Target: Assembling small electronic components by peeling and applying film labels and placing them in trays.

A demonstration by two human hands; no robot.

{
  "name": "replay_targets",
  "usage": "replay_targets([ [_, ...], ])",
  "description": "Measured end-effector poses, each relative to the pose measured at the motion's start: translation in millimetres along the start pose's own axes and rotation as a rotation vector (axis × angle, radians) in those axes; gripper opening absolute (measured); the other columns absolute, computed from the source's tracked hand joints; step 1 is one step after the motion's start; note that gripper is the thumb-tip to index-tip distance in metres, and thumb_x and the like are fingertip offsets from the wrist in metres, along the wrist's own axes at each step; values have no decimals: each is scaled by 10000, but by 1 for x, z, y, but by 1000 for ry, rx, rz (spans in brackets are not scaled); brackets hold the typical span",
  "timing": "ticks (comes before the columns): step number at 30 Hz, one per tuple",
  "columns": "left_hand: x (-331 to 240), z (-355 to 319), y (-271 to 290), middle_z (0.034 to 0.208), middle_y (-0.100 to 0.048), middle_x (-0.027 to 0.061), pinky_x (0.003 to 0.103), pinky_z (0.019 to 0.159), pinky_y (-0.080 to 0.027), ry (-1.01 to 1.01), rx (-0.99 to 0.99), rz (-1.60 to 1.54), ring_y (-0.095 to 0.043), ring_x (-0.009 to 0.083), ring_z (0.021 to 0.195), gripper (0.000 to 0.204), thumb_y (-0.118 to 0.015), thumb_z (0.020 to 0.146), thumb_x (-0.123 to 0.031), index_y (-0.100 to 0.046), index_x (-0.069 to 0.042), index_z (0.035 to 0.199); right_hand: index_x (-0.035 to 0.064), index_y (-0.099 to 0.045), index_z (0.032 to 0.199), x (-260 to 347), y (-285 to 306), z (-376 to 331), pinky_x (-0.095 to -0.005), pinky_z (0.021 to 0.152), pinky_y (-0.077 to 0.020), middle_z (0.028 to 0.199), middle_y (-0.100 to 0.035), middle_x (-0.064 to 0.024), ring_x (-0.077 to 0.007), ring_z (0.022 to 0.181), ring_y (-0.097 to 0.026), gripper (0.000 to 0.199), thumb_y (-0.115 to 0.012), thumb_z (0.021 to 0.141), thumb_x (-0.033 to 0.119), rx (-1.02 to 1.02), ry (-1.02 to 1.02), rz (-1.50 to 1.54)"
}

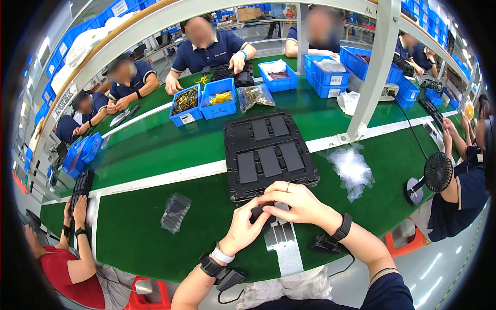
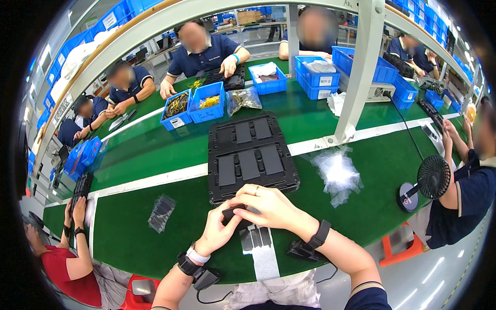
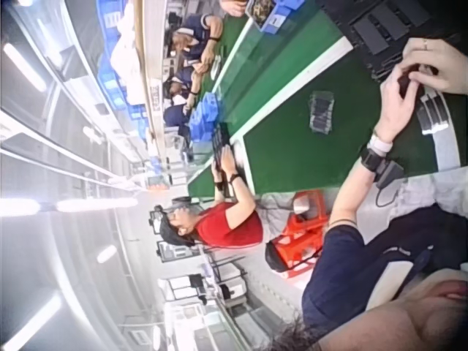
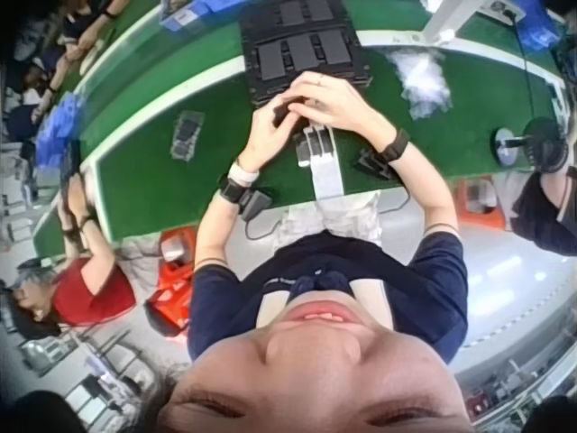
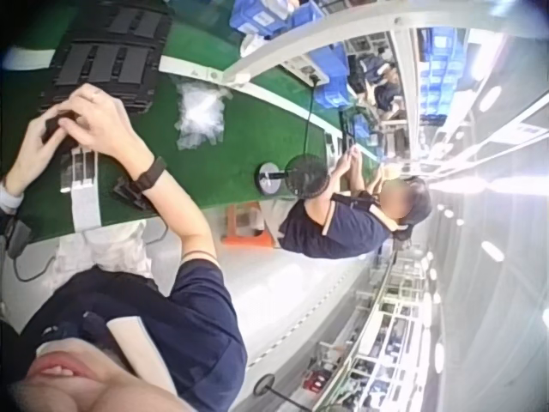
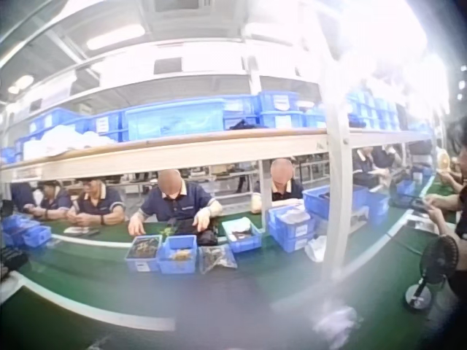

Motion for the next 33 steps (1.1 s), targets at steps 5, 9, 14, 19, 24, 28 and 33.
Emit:
replay_targets([
  [5,0,-1,0,954,-608,128,284,735,-493,125,-89,-80,-618,192,868,285,-618,810,-68,-487,-5,1055,49,-590,874,-9,-5,-1,-333,715,-473,864,-591,-73,-246,802,-576,130,-634,766,107,-123,32,35],
  [9,-1,1,5,964,-602,106,275,737,-510,42,-229,-63,-618,172,866,251,-628,789,-19,-532,-7,1020,41,-601,882,-10,-2,-3,-333,693,-465,790,-598,-71,-239,760,-565,145,-646,758,101,-151,15,17],
  [14,-1,-1,6,912,-622,95,264,715,-527,39,-266,-34,-640,164,815,210,-629,773,29,-574,7,974,44,-611,868,-7,-1,-4,-306,650,-488,762,-602,-64,-203,712,-588,156,-670,748,124,-219,-59,52],
  [19,0,-1,6,790,-615,55,217,679,-510,72,-262,-36,-621,106,750,211,-615,786,44,-544,11,982,52,-616,867,-11,-3,-4,-288,636,-499,739,-604,-57,-178,688,-597,175,-692,731,132,-213,-98,48],
  [24,-3,-1,6,807,-608,52,220,698,-505,78,-274,-42,-613,100,757,193,-602,792,44,-549,10,975,73,-622,854,-11,-4,-6,-293,693,-438,739,-607,-27,-165,707,-582,156,-685,741,159,-212,-90,56],
  [28,-8,5,8,926,-610,95,256,697,-525,-58,-321,45,-630,162,764,149,-611,765,57,-602,23,910,84,-628,833,-15,-2,-6,-291,699,-424,733,-615,-14,-161,711,-585,138,-683,744,173,-207,-107,46],
  [33,-11,4,13,809,-633,94,222,610,-496,-31,-331,115,-625,131,672,127,-660,738,24,-628,16,860,92,-629,781,-13,-2,-4,-305,738,-408,712,-615,2,-161,709,-584,129,-693,737,195,-226,-76,39],
])
Point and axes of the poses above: each hand's wrist, its own z-axis towards the middle knuckle, its own y-axis out of the back of the hand, x = y × z, the point moved 2 cm from there along z, towards the middle knuckle
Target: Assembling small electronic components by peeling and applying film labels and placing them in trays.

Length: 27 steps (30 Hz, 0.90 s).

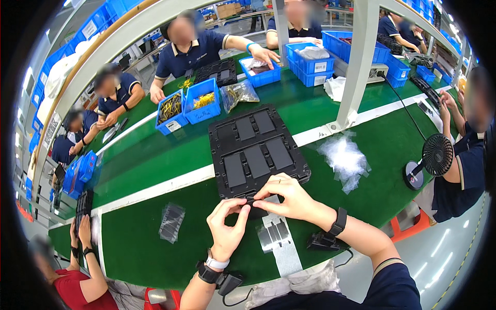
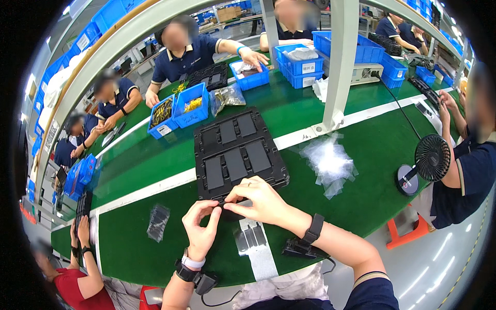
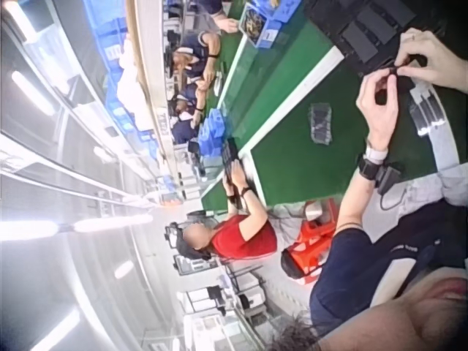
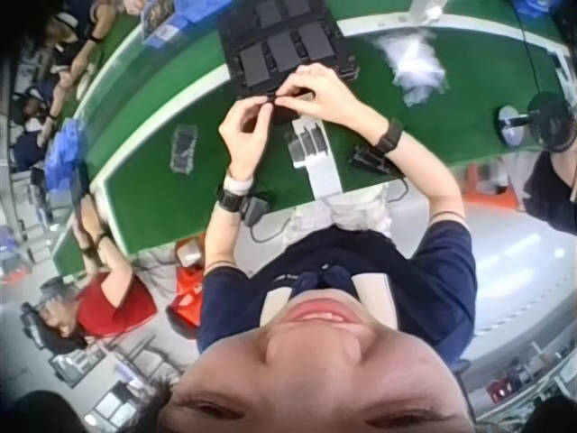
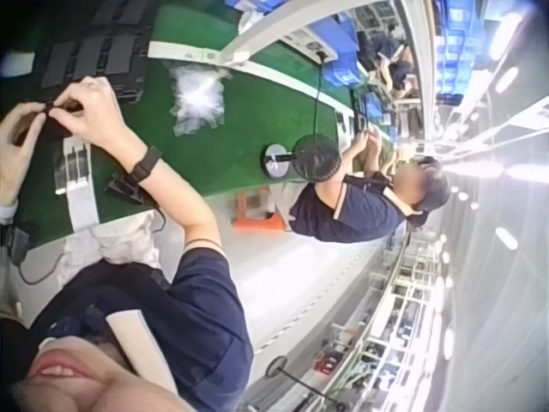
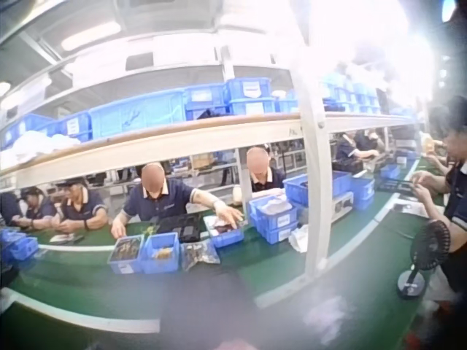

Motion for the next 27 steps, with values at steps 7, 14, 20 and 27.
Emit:
replay_targets([
  [7,-4,-4,2,795,-632,85,226,644,-500,32,-9,46,-620,126,722,85,-642,745,51,-621,31,824,102,-673,770,-2,-5,-4,-297,717,-407,736,-645,11,-153,690,-573,121,-722,714,198,-29,51,-16],
  [14,-4,-4,2,782,-622,82,217,633,-492,39,5,37,-607,122,697,67,-633,749,49,-618,38,813,83,-660,761,1,-4,-4,-297,720,-419,735,-641,13,-153,712,-567,130,-715,720,193,-11,44,-70],
  [20,-4,-2,2,785,-622,85,223,645,-492,47,6,48,-607,127,711,62,-624,759,42,-618,40,821,77,-655,773,0,-4,-3,-298,707,-422,744,-640,12,-157,729,-565,146,-707,728,205,4,59,-78],
  [27,-2,0,4,769,-640,97,226,595,-494,-32,11,94,-627,143,649,112,-667,716,36,-636,23,822,73,-612,773,-1,-5,-4,-320,741,-426,713,-612,2,-175,751,-563,152,-678,744,208,4,47,-38],
])
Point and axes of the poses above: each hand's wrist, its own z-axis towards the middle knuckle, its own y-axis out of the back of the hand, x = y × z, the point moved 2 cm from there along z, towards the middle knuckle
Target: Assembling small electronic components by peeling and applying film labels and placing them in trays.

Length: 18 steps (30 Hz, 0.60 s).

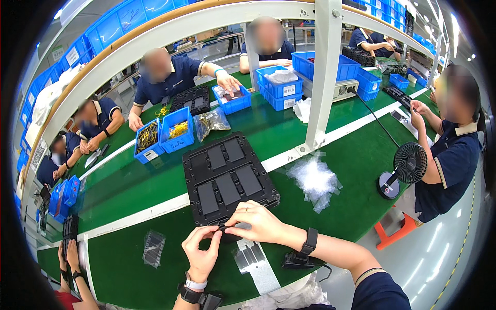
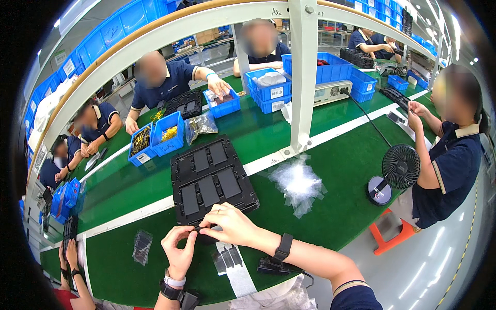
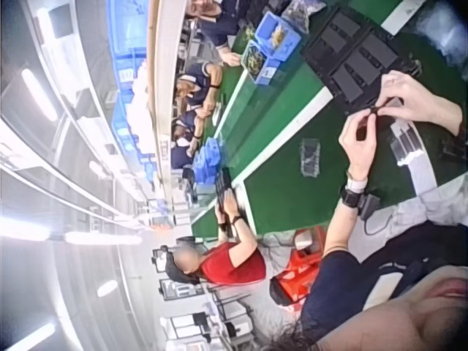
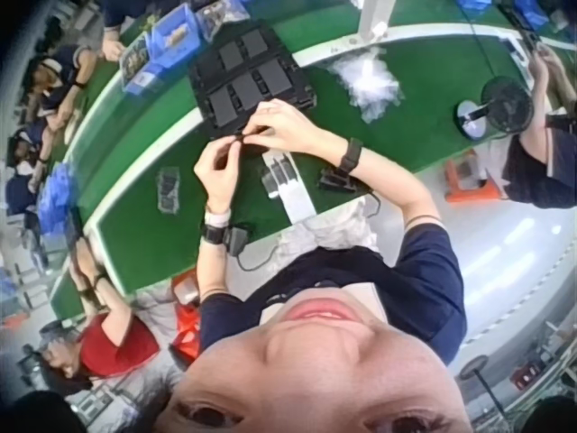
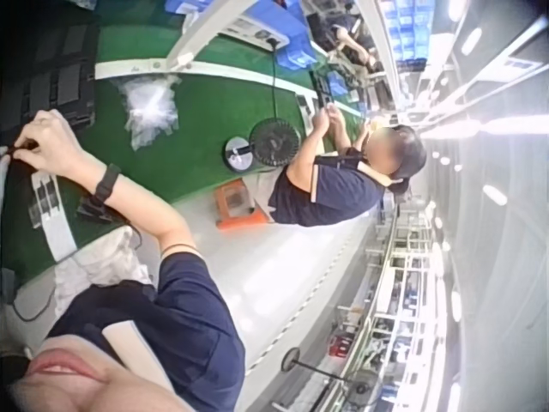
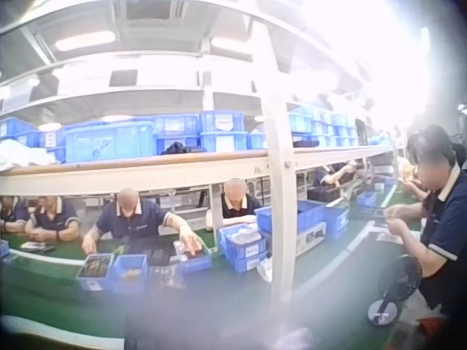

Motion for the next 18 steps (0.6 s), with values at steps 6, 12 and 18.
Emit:
replay_targets([
  [6,3,7,7,769,-633,80,221,635,-499,26,115,6,-626,128,698,133,-674,716,24,-624,28,839,82,-645,794,1,3,3,-308,699,-441,728,-627,-16,-177,738,-577,142,-704,729,194,20,-56,3],
  [12,5,4,3,773,-633,74,227,651,-496,39,80,-43,-623,127,705,110,-659,736,20,-630,26,842,69,-616,787,1,3,4,-332,724,-438,736,-618,-24,-202,759,-574,152,-672,749,205,41,-91,57],
  [18,-1,4,4,773,-653,97,227,614,-496,-63,8,3,-632,141,662,117,-678,713,21,-647,15,826,77,-634,784,1,3,4,-326,713,-440,728,-617,-20,-195,726,-565,147,-677,750,214,-7,-30,4],
])
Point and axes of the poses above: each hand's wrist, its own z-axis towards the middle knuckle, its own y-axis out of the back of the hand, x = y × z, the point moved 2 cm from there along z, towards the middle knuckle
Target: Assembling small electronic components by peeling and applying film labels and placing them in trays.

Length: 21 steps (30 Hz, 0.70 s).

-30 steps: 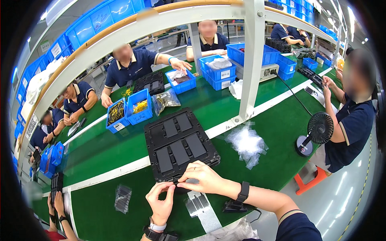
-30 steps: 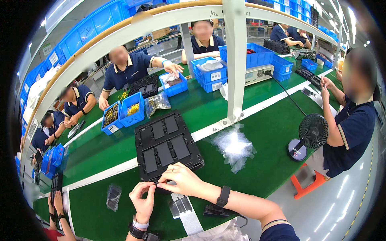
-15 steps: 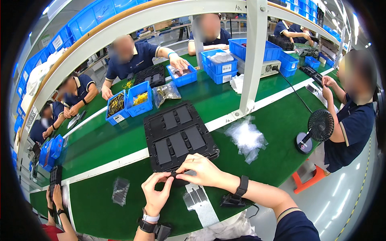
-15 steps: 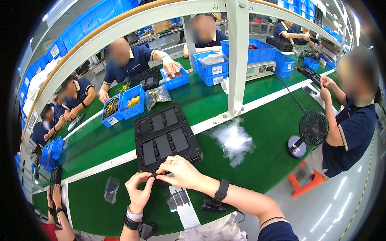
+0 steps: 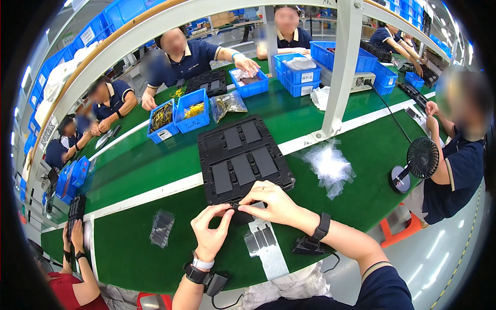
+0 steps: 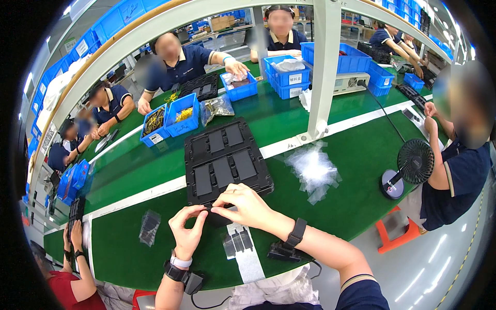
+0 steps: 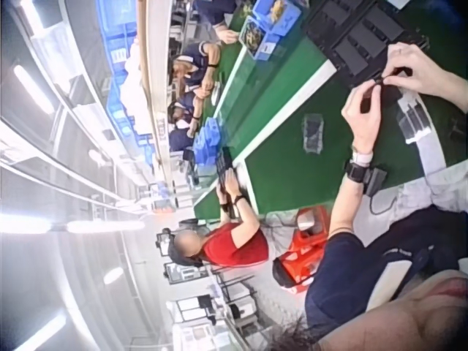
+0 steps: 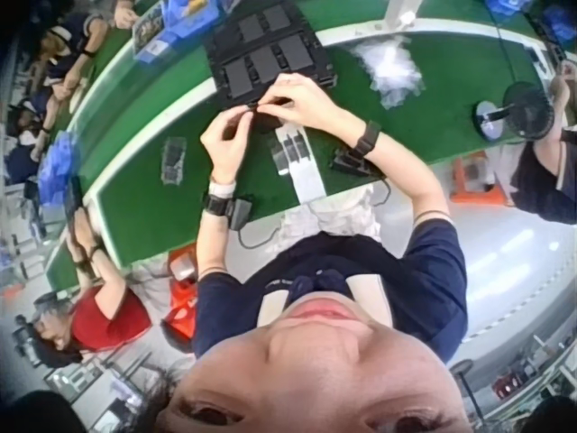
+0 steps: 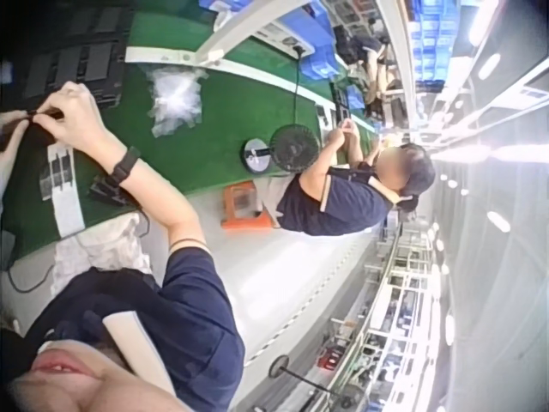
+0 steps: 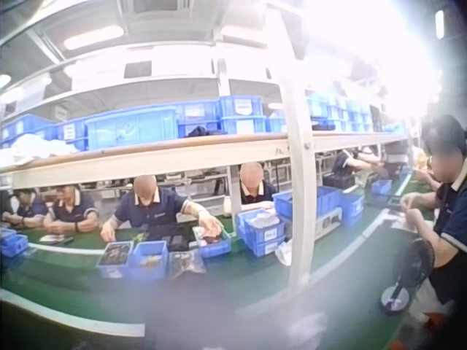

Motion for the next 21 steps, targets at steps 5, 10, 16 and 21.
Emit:
replay_targets([
  [5,0,-1,-1,766,-657,88,225,622,-497,40,-5,-6,-633,132,669,108,-682,714,19,-650,13,818,75,-668,783,-3,-1,-1,-300,648,-431,707,-617,-25,-177,681,-557,116,-717,706,146,-37,33,-9],
  [10,-1,1,-2,763,-658,91,227,620,-497,65,-2,-1,-632,132,667,87,-669,726,24,-651,17,811,78,-671,792,-3,1,0,-299,654,-427,715,-619,-22,-176,686,-558,109,-709,712,140,-21,20,6],
  [16,-4,0,-1,757,-657,95,238,617,-498,40,-13,13,-630,141,665,75,-662,731,24,-650,22,806,80,-642,757,0,0,-1,-327,674,-434,710,-610,-33,-204,708,-563,121,-678,746,195,-22,-5,13],
  [21,-2,-1,-2,747,-650,96,239,615,-495,46,-14,12,-628,146,664,62,-654,736,26,-643,25,797,77,-636,763,-2,-3,-4,-321,686,-435,710,-613,-22,-192,717,-567,131,-689,736,194,-21,5,-11],
])
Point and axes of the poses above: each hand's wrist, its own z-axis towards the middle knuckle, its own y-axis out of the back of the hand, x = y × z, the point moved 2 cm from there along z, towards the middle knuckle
